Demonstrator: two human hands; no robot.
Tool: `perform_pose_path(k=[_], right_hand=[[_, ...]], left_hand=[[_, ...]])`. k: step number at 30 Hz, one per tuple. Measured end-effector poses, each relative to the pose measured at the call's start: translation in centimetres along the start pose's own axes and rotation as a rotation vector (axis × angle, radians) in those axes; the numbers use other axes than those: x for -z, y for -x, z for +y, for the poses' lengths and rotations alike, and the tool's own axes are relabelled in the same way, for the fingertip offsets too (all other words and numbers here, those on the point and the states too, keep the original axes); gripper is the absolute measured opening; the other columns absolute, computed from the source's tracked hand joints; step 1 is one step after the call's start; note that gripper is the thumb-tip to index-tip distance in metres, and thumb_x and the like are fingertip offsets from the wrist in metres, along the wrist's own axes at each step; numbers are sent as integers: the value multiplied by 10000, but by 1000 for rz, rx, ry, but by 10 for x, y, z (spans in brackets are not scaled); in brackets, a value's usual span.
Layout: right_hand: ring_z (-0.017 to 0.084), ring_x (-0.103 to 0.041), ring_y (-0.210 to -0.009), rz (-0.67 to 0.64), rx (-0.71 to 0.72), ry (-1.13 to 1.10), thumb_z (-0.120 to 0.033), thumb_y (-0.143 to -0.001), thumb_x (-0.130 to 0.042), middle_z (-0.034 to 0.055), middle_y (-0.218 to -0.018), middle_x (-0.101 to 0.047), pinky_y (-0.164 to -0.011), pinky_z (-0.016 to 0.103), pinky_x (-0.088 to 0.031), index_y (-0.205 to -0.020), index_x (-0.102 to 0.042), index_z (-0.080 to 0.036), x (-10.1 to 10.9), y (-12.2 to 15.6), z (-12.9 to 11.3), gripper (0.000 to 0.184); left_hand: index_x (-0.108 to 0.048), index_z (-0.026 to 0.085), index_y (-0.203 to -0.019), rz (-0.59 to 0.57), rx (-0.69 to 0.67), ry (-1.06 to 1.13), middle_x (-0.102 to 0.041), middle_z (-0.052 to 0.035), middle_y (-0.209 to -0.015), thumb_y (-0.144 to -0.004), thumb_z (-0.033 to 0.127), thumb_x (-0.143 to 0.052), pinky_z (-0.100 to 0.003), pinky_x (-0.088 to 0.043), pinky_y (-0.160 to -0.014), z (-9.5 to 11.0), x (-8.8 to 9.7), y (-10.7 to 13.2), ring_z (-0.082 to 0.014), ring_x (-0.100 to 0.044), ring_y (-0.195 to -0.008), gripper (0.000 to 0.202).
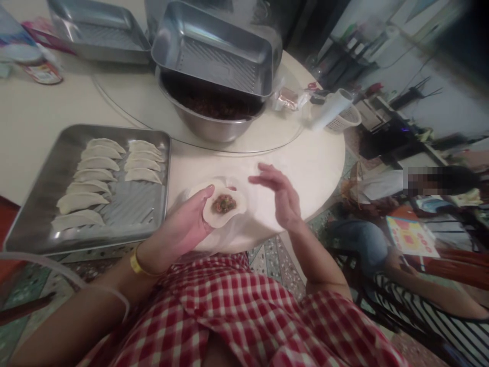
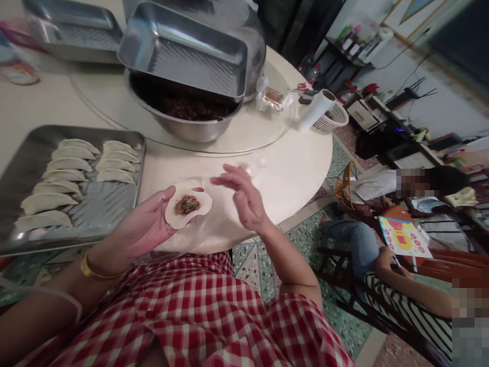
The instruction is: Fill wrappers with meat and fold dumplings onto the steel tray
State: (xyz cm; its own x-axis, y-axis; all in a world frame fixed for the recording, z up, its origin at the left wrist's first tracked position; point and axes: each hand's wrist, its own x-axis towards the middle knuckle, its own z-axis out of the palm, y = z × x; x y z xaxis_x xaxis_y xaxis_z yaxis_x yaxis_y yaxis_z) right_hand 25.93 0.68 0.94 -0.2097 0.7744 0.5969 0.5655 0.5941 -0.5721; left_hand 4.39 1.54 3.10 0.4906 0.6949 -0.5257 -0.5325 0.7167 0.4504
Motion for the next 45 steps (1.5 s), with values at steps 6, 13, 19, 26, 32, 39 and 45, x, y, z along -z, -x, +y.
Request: perform_pose_path(k=[6, 13, 19, 26, 32, 39, 45], right_hand=[[211, -513, -1345, -210, 217, 44, -519, -1011, -141, 18, -1071, -749, -1199, 541, -300, -1215, -589, -250, -19, -11, -19, 561], [209, -531, -1317, -137, 311, 254, -541, -997, -104, 18, -1096, -726, -1229, 514, -272, -1242, -619, -274, -8, -5, -9, 630], [184, -497, -1343, -100, 454, 229, -500, -1012, -172, 3, -1113, -726, -1259, 460, -199, -1362, -530, -264, -17, -5, -9, 553], [207, -506, -1324, 20, 252, 392, -510, -1002, -170, 36, -1178, -688, -1235, 468, -199, -1288, -576, -256, 2, -8, 11, 558], [295, -474, -1337, 57, -297, 721, -473, -1007, -137, 107, -1132, -713, -1164, 620, -216, -1157, -631, -185, 28, -18, 73, 591], [296, -463, -1364, -81, -366, 736, -420, -1009, -208, 132, -1227, -683, -1173, 645, -177, -1224, -608, -152, 22, -20, 107, 527], [230, -464, -1385, 213, -208, 446, -409, -1011, -182, 66, -1040, -748, -1205, 598, -182, -1284, -541, -219, 25, -11, 51, 489]], left_hand=[[-734, 132, -991, -15, 10, -17, -754, -91, -904, -973, 261, -454, -313, -584, -789, 0, 0, 5, -210, -706, -890, 309], [-737, 136, -1032, -38, -47, 7, -758, -85, -999, -970, 273, -471, -284, -583, -733, 6, 10, 8, -193, -702, -855, 306], [-727, 125, -1020, -8, -48, -31, -758, -93, -916, -974, 249, -465, -300, -591, -731, 6, 5, 10, -195, -706, -801, 293], [-705, 88, -1020, 47, -37, -26, -763, -101, -869, -1006, 218, -351, -301, -594, -703, 11, 1, 13, -190, -710, -741, 377], [-722, 79, -978, -14, -33, -4, -769, -97, -843, -993, 230, -390, -282, -601, -746, 12, 7, 7, -183, -715, -733, 365], [-731, 104, -996, -68, -45, -12, -776, -75, -854, -979, 229, -411, -256, -601, -767, 11, 13, 4, -179, -727, -794, 344], [-727, 88, -989, -24, -28, -19, -774, -86, -856, -993, 217, -360, -284, -601, -767, 13, 7, 3, -187, -726, -783, 389]])
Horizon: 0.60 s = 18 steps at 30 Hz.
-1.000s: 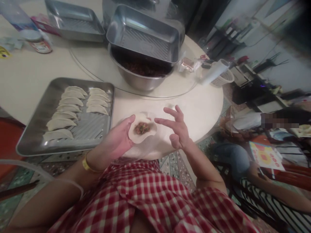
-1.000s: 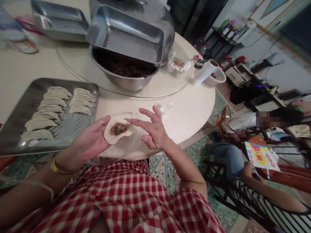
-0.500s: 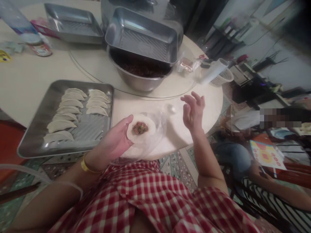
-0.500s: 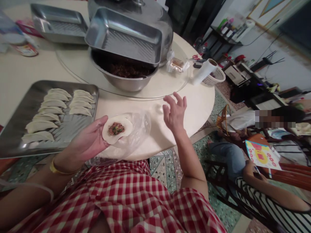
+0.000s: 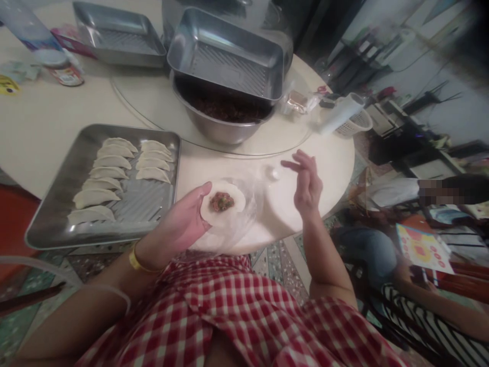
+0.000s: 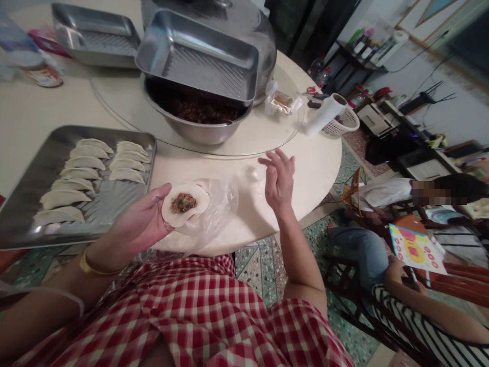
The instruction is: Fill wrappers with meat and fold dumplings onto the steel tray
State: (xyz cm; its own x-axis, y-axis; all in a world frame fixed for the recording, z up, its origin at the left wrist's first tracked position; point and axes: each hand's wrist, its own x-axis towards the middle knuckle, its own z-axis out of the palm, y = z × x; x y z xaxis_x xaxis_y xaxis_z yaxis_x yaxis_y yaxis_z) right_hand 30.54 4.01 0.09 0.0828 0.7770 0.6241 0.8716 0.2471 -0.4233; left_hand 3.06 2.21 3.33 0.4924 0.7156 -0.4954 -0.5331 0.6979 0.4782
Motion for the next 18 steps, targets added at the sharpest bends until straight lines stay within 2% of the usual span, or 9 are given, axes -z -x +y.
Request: perform_pose_path(k=[3, 7, 11, 16, 18], right_hand=[[221, -529, -1340, -105, 170, -277, -420, -1008, -192, 38, -1049, -739, -1216, 572, -220, -1320, -502, -278, 3, 15, -38, 462], [228, -460, -1399, -302, 399, -424, -462, -1000, -241, 26, -1071, -751, -1237, 551, -193, -1345, -490, -269, -9, 22, -68, 467], [218, -437, -1408, -334, 488, -409, -446, -1008, -247, 9, -1124, -744, -1247, 538, -155, -1339, -509, -262, -16, 20, -69, 460], [185, -457, -1386, -298, 548, -485, -409, -1003, -283, -8, -1041, -761, -1258, 463, -156, -1358, -510, -260, -5, 25, -63, 447], [185, -466, -1377, -284, 547, -482, -417, -999, -286, 0, -1070, -755, -1258, 444, -163, -1355, -519, -254, -2, 27, -65, 455]], left_hand=[[-719, 85, -1041, 8, -4, 0, -772, -101, -941, -996, 210, -365, -301, -591, -800, -1, -2, 1, -205, -724, -867, 378], [-720, 106, -1068, -10, -21, -14, -768, -100, -990, -989, 231, -417, -300, -585, -812, -4, -2, 4, -200, -721, -882, 338], [-737, 115, -1025, -26, -5, 9, -773, -93, -956, -995, 240, -394, -282, -579, -796, -2, 3, 5, -182, -718, -844, 367], [-735, 90, -1041, -99, -23, 38, -773, -113, -979, -986, 302, -423, -299, -568, -844, 2, 13, 1, -211, -719, -896, 381], [-738, 94, -1029, -139, -13, 40, -774, -108, -977, -981, 322, -439, -296, -564, -854, 2, 15, 0, -214, -719, -912, 379]])
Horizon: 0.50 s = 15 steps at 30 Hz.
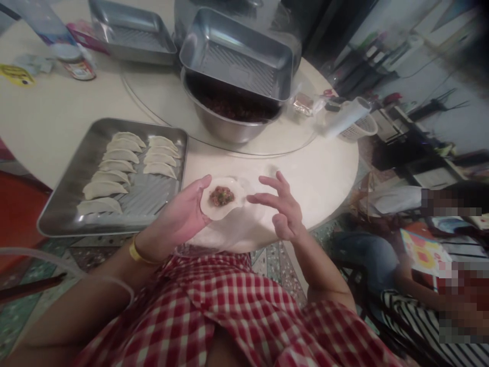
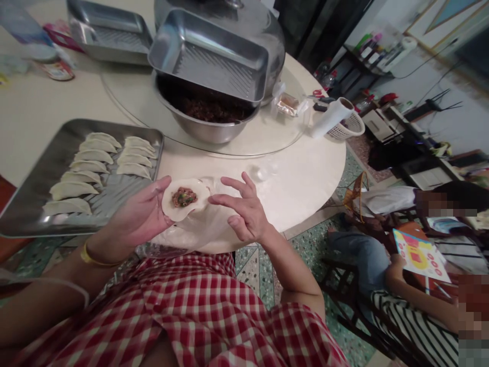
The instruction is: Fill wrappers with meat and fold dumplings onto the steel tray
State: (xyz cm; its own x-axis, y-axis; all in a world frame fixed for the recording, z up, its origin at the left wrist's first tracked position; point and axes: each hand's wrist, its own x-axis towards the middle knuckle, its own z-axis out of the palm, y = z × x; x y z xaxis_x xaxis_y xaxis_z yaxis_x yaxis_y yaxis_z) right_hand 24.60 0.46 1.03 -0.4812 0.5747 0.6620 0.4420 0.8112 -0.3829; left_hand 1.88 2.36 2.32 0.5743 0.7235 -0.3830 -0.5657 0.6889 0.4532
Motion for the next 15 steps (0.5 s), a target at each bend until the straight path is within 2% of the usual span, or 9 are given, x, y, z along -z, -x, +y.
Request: perform_pose_path(k=[5, 11, 15], right_hand=[[203, -454, -1389, -14, -11, 76, -422, -991, -298, 13, -1144, -734, -1255, 479, -170, -1380, -503, -251, -4, -1, -3, 472], [208, -508, -1353, -65, 2, 159, -489, -981, -224, 2, -1116, -748, -1263, 488, -179, -1327, -573, -274, -6, 4, -13, 536], [187, -497, -1367, -85, 113, 239, -525, -978, -216, -39, -1106, -756, -1279, 464, -130, -1250, -632, -321, -14, 6, -16, 538]], left_hand=[[-736, 107, -1053, -65, 5, 4, -774, -104, -992, -976, 311, -446, -303, -544, -907, 0, 1, 0, -224, -709, -988, 363], [-672, 88, -1205, -47, -5, -1, -755, -137, -1061, -988, 329, -409, -381, -533, -957, 4, -5, 3, -266, -688, -1059, 418], [-630, 109, -1265, 8, -4, 25, -744, -133, -1082, -1002, 319, -373, -421, -520, -982, 6, -14, 5, -271, -682, -1072, 423]])
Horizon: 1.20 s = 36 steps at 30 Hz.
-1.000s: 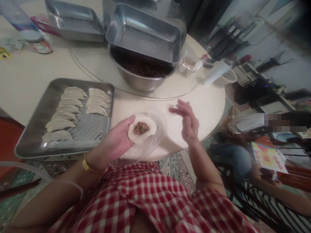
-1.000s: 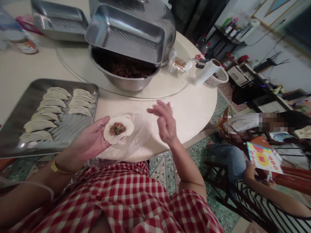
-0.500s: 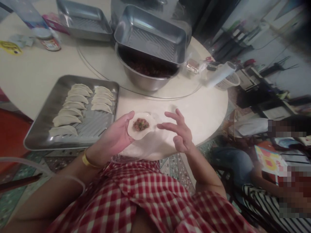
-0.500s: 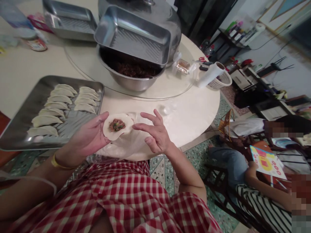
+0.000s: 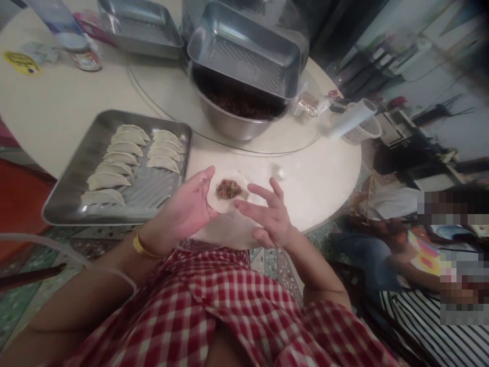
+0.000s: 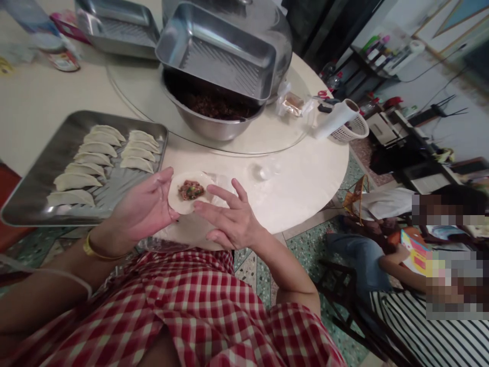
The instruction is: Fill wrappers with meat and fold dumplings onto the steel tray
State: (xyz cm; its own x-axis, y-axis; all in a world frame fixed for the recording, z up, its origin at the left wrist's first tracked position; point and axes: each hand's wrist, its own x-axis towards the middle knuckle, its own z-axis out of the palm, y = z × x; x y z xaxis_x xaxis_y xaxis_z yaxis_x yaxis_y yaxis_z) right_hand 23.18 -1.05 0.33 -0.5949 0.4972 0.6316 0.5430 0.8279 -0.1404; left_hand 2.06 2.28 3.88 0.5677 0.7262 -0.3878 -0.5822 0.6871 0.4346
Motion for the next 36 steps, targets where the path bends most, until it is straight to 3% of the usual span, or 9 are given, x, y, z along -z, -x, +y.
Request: perform_pose_path(k=[4, 8, 13, 15, 23, 26, 29, 31, 36], right_hand=[[184, -475, -1387, 34, 113, 73, -531, -969, -315, -69, -1180, -733, -1285, 459, -91, -1232, -631, -355, -6, -2, -6, 448], [206, -430, -1422, 35, 181, 101, -516, -954, -426, -9, -1241, -713, -1285, 453, -78, -1254, -621, -248, -12, -6, -13, 447], [224, -486, -1382, -29, 91, 67, -578, -944, -410, -37, -1266, -698, -1271, 524, -111, -1310, -573, -354, -20, -8, -15, 459], [226, -480, -1387, -33, 89, 86, -576, -949, -397, -26, -1264, -699, -1275, 514, -86, -1336, -558, -331, -23, -9, -15, 485], [201, -388, -1442, 46, 117, 97, -512, -978, -301, -13, -1275, -689, -1279, 478, -86, -1391, -505, -282, -22, -24, -22, 515], [188, -379, -1441, 167, -77, 196, -475, -991, -225, -4, -1258, -687, -1258, 485, -141, -1401, -482, -303, -1, -23, -1, 513], [297, -417, -1405, 153, -545, 479, -462, -991, -249, 113, -1231, -685, -1182, 611, -202, -1328, -552, -200, 19, -10, 44, 522], [346, -390, -1409, 80, -753, 597, -470, -994, -230, 154, -1115, -724, -1131, 686, -196, -1358, -515, -135, 25, 3, 76, 570], [368, -390, -1400, -86, -831, 616, -476, -1000, -222, 179, -1047, -743, -1093, 723, -186, -1395, -460, -66, 14, 29, 117, 617]], left_hand=[[-589, 112, -1303, 26, -31, 47, -734, -129, -1101, -1012, 320, -344, -408, -516, -977, 1, -5, 0, -256, -679, -1069, 434], [-598, 118, -1273, 82, -6, 49, -741, -110, -1074, -1019, 375, -319, -377, -528, -933, 3, -9, 2, -253, -684, -1045, 457], [-635, 125, -1213, 44, 53, 55, -752, -50, -1043, -1030, 468, -198, -277, -524, -874, 3, -13, 8, -202, -688, -1014, 585], [-648, 126, -1198, 2, 69, 70, -755, -36, -1022, -1026, 495, -177, -245, -521, -848, 1, -12, 9, -189, -688, -1008, 622], [-639, 81, -1191, -24, 66, 108, -755, -121, -978, -1023, 481, -170, -323, -543, -894, -4, -6, 4, -226, -707, -972, 639], [-622, 82, -1223, -57, 33, 108, -757, -121, -974, -1026, 461, -149, -359, -532, -937, -4, -5, 3, -241, -704, -1007, 638], [-608, 87, -1252, -67, 19, 113, -763, -111, -927, -1026, 460, -147, -391, -526, -951, -3, -4, 2, -253, -703, -1024, 635], [-605, 103, -1263, -58, 27, 114, -764, -97, -877, -1023, 474, -156, -396, -532, -937, -4, -4, 1, -255, -706, -1019, 630], [-614, 146, -1270, -15, 61, 101, -761, -90, -882, -1018, 482, -160, -397, -544, -911, -5, -5, -1, -258, -700, -1027, 619]])
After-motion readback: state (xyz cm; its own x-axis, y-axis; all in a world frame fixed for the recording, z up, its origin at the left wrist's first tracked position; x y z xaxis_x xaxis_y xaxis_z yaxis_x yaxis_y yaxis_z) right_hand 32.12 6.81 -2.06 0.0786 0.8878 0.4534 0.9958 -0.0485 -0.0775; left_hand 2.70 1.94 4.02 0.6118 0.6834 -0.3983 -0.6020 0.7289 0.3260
